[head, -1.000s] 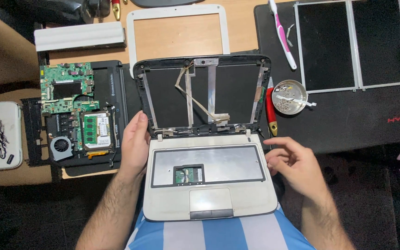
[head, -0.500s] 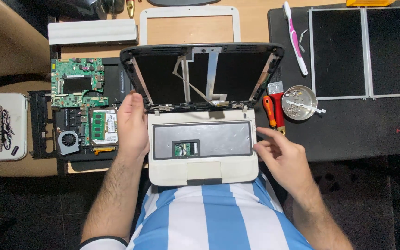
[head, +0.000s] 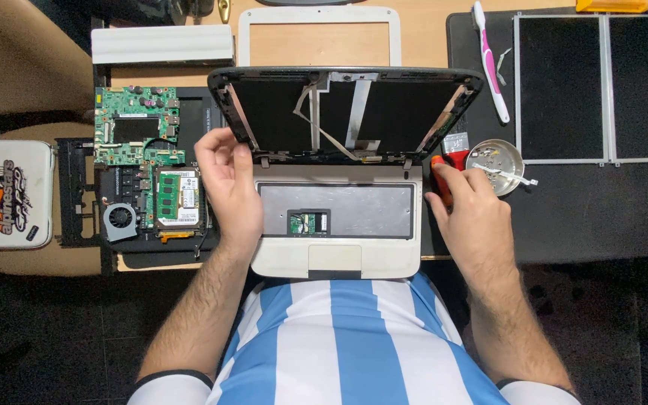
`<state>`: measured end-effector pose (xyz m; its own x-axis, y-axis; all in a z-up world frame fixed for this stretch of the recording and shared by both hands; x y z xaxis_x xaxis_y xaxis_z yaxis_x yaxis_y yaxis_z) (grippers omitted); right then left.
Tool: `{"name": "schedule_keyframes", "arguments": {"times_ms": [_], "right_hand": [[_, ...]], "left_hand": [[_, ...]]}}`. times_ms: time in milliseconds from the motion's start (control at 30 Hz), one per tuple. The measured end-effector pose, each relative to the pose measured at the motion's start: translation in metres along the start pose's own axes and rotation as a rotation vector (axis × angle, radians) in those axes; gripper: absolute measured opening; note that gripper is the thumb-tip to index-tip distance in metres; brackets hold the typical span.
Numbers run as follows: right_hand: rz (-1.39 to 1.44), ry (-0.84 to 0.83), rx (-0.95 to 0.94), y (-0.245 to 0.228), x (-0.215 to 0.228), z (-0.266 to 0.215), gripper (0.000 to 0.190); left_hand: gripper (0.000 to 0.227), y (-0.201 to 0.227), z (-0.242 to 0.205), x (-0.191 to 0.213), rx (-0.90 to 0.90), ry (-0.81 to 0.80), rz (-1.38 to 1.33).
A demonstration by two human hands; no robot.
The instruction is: The person disassembles a white laptop by removing screws from the screen bezel and the screen itself using a screwdriver. They remove the bezel, unscrew the screen, detach the ribbon cable, and set the screen aside.
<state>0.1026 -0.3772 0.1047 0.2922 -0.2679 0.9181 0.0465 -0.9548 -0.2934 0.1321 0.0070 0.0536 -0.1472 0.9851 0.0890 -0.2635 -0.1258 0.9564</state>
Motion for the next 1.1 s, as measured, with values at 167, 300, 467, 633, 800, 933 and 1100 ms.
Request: {"name": "schedule_keyframes", "arguments": {"times_ms": [167,300,467,633,800,933,1100], "right_hand": [[0.034,0.018,0.001,0.001,-0.002,0.003,0.050],[-0.095,0.117,0.078,0.019,-0.011,0.003,0.034],[0.210,-0.039,0.077,0.030,-0.027,-0.006,0.029],[0.286,0.341,0.470,-0.017,-0.036,0.008,0.052],[-0.099,0.606,0.590,-0.063,-0.033,0.022,0.044],[-0.184,0.562,0.550,-0.085,-0.027,0.015,0.047],[-0.232,0.498,0.539,-0.092,-0.027,0.021,0.043]], "left_hand": [[0.032,0.046,-0.028,-0.011,-0.149,-0.085,0.381],[0.042,0.038,-0.052,-0.040,-0.281,-0.377,0.885],[0.071,0.044,-0.051,-0.060,-0.295,-0.505,1.006],[0.100,0.046,-0.045,-0.077,-0.359,-0.530,1.123],[0.097,0.049,-0.045,-0.083,-0.364,-0.468,1.167],[0.098,0.057,-0.041,-0.080,-0.339,-0.487,1.151],[0.108,0.039,-0.028,-0.084,-0.108,-0.703,1.048]]}}
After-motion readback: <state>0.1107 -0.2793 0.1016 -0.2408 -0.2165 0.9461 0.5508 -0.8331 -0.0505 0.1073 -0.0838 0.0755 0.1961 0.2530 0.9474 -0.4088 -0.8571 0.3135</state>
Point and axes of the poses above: each hand's wrist, its own z-axis towards the middle knuckle, its own x-axis out of the back of the hand, y = z × x, the point moved 8 cm from there along z, towards the middle knuckle, and after that the axes turned 15 degrees about -y, right-handed, at the moved point
